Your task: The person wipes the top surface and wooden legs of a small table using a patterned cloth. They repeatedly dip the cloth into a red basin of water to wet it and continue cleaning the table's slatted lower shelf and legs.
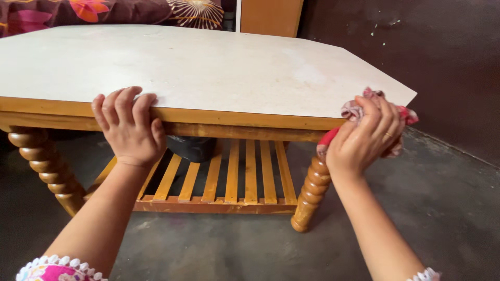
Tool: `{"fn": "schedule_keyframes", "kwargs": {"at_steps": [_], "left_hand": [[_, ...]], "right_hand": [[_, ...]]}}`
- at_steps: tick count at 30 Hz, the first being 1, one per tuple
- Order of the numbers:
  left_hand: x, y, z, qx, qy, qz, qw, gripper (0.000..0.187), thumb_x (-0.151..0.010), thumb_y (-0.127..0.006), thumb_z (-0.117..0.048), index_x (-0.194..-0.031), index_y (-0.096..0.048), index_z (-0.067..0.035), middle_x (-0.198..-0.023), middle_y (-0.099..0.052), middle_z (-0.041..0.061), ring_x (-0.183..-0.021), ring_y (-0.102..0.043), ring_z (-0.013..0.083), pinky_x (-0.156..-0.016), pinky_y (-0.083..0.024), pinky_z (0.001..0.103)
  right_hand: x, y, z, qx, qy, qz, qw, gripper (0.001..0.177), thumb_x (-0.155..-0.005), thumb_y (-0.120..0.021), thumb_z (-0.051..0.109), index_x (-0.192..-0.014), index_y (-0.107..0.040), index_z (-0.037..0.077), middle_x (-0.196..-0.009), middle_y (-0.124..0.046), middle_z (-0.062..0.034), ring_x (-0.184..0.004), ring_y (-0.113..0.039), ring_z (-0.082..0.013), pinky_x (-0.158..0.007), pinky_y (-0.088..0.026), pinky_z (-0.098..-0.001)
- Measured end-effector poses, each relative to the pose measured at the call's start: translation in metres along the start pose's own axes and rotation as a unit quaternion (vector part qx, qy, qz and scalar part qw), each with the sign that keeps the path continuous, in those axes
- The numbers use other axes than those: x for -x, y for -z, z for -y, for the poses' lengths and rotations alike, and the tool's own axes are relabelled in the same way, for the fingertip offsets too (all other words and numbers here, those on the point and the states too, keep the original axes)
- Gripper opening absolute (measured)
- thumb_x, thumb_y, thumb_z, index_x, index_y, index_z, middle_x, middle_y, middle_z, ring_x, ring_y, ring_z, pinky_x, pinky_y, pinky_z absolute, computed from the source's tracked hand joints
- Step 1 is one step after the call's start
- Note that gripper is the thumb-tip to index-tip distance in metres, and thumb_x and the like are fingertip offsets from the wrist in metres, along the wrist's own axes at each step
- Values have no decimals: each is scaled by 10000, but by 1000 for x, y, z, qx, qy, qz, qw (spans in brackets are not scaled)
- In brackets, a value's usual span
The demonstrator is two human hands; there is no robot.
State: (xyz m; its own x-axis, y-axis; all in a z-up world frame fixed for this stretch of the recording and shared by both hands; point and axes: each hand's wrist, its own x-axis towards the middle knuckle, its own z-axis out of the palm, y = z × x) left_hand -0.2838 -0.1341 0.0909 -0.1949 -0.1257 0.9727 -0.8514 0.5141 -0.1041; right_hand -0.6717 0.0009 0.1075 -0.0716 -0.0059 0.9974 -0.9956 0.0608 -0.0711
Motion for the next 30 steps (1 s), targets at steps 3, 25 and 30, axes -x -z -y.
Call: {"fn": "schedule_keyframes", "kwargs": {"at_steps": [3,25,30], "left_hand": [[-1,-2,-3,-5,1,-9,1000,404,-1136,-336,-387,-1335,-573,-127,-1411,-530,147,-1378,-459,359,-1256,-206,606],[-17,50,1,-22,-65,89,994,429,-993,-655,-263,-1392,-571,-129,-1388,-543,114,-1351,-496,339,-1211,-321,542],[-6,21,9,-23,-55,36,998,392,-985,-586,-304,-1341,-572,-140,-1371,-537,116,-1359,-485,346,-1216,-305,568]], "right_hand": [[6,-29,27,-8,-4,-19,1000,327,-1032,-519,-53,-1311,-560,111,-1320,-588,-71,-1365,-485,-285,-1255,-278,-520],[1,-17,-34,132,578,26,805,644,-1111,-550,424,-1656,-264,235,-1686,-253,-96,-1524,-309,-349,-1251,-307,-567],[-2,24,-218,212,621,242,714,680,-999,-409,344,-1649,-208,322,-1714,-136,-17,-1532,-156,-277,-1244,-152,-616]]}}
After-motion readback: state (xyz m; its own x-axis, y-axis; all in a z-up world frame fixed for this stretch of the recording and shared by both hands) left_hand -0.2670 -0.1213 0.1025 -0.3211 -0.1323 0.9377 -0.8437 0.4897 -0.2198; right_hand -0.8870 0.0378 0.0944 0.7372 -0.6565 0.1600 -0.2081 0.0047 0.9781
